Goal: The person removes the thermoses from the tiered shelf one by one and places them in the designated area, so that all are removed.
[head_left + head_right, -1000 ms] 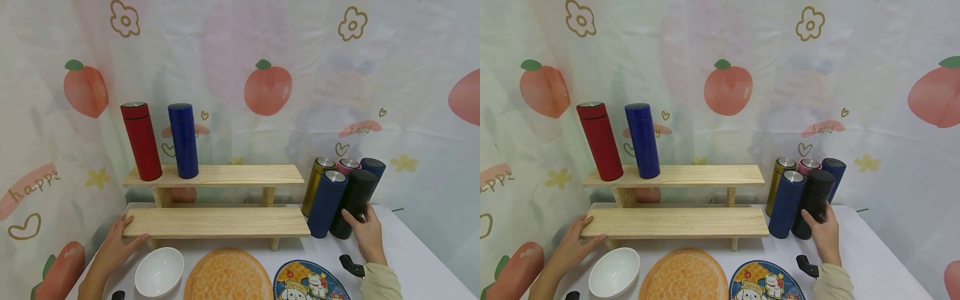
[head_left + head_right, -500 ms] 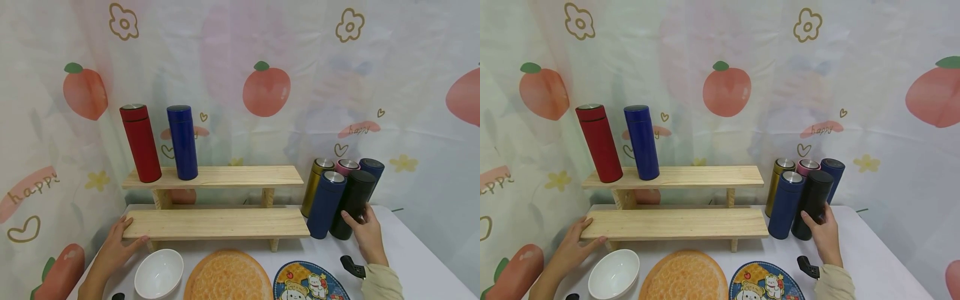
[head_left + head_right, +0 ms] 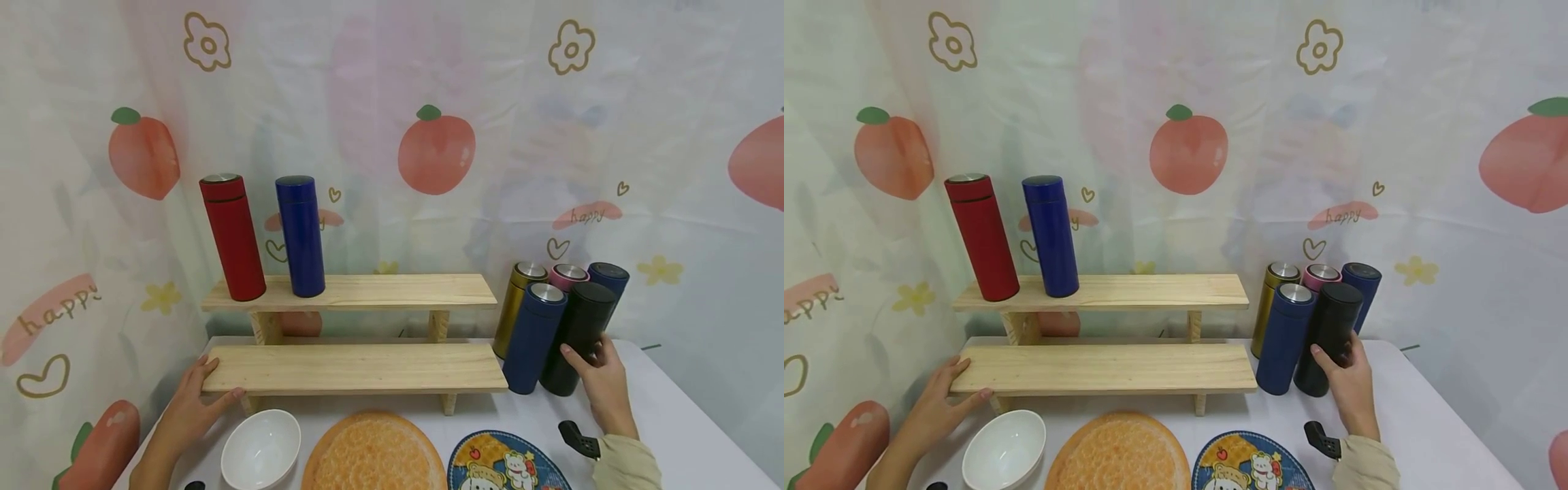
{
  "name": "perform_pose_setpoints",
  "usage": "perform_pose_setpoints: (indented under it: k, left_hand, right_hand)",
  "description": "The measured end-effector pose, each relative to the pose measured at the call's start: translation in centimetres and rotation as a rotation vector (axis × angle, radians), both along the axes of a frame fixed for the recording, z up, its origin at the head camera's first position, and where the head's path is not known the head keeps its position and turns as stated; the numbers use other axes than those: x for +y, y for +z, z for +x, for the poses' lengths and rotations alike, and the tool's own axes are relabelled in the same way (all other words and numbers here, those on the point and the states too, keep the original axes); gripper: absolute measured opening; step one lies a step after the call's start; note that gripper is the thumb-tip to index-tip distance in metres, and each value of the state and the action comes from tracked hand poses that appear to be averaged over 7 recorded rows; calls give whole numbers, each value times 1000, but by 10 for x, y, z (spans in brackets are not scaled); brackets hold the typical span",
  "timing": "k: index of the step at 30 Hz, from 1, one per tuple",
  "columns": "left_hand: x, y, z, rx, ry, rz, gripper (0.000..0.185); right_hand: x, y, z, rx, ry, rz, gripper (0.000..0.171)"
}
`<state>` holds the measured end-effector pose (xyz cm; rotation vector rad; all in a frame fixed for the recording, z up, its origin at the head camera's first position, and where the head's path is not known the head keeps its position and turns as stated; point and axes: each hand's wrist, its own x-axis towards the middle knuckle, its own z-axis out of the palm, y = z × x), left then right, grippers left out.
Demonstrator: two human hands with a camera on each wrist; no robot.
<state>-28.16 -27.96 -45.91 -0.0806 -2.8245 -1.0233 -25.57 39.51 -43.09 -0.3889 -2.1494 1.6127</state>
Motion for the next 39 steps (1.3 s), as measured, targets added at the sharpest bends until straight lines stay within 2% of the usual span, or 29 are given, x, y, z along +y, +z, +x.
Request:
perform_pose_setpoints:
  k: [8, 19, 22, 31, 39]
  left_hand:
    - [1, 1, -2, -47, 14, -10, 110]
    - [0, 0, -1, -36, 10, -11, 110]
    - [0, 0, -1, -28, 8, -15, 109]
    - [0, 0, -1, -9, -1, -11, 107]
    - [0, 1, 0, -25, 3, -15, 109]
  right_hand:
    - [-10, 28, 10, 145, -69, -48, 84]
    - [-22, 60, 26, 278, -137, 31, 77]
    - [-26, 67, 30, 316, -148, 22, 75]
    - [-41, 86, 38, 477, -107, -30, 72]
    - [-57, 95, 46, 531, -69, 43, 70]
